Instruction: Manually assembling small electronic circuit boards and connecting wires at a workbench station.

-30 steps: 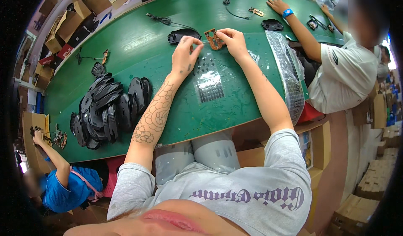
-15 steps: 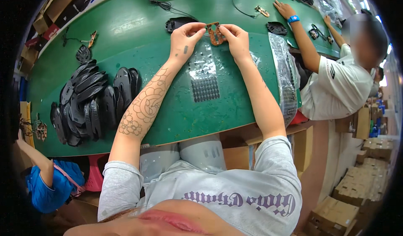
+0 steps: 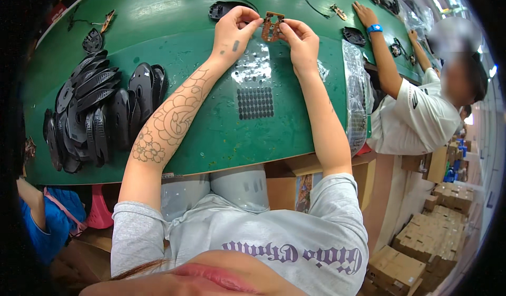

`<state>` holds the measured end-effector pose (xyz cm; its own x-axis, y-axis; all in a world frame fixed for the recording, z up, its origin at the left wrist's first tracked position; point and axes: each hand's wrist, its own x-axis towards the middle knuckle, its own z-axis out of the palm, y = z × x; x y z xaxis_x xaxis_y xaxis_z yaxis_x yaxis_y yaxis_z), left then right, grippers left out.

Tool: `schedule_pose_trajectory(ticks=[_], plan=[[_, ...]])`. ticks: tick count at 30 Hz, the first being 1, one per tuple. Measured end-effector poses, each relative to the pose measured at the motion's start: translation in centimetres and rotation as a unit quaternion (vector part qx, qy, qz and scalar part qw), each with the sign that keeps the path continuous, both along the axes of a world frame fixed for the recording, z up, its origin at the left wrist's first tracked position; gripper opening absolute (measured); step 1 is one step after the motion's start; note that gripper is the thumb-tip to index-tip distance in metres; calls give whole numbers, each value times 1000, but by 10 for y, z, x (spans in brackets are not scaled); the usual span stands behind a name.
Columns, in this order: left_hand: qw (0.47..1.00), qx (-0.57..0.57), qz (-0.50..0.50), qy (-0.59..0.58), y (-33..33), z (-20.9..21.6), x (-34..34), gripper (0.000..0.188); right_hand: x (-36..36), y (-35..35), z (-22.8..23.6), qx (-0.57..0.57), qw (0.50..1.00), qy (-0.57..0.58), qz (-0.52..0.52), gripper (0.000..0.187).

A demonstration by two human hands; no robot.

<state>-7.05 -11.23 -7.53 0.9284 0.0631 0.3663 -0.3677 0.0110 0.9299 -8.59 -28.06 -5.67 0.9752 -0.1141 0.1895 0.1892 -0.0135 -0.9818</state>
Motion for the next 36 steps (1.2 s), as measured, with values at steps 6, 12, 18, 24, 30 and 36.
schedule_pose_trajectory(ticks=[6, 12, 18, 24, 30, 36], plan=[[999, -27, 23, -25, 0, 0, 1, 8, -3, 2, 3, 4, 1000, 9, 13, 20], [997, -55, 35, -29, -1, -1, 1, 10, -2, 2, 2, -1, 1000, 14, 17, 19], [998, -28, 48, -17, 0, -1, 1, 11, -3, 4, 2, 0, 1000, 17, 15, 19], [998, -8, 65, -26, -2, -1, -2, 6, -2, 2, 1, -4, 1000, 16, 14, 19], [999, 19, 48, 5, 0, 4, -5, 10, -2, 2, 3, -7, 1000, 3, 12, 19], [997, 53, 53, -14, 0, -1, 0, 11, -2, 2, 4, -29, 1000, -6, 5, 19]])
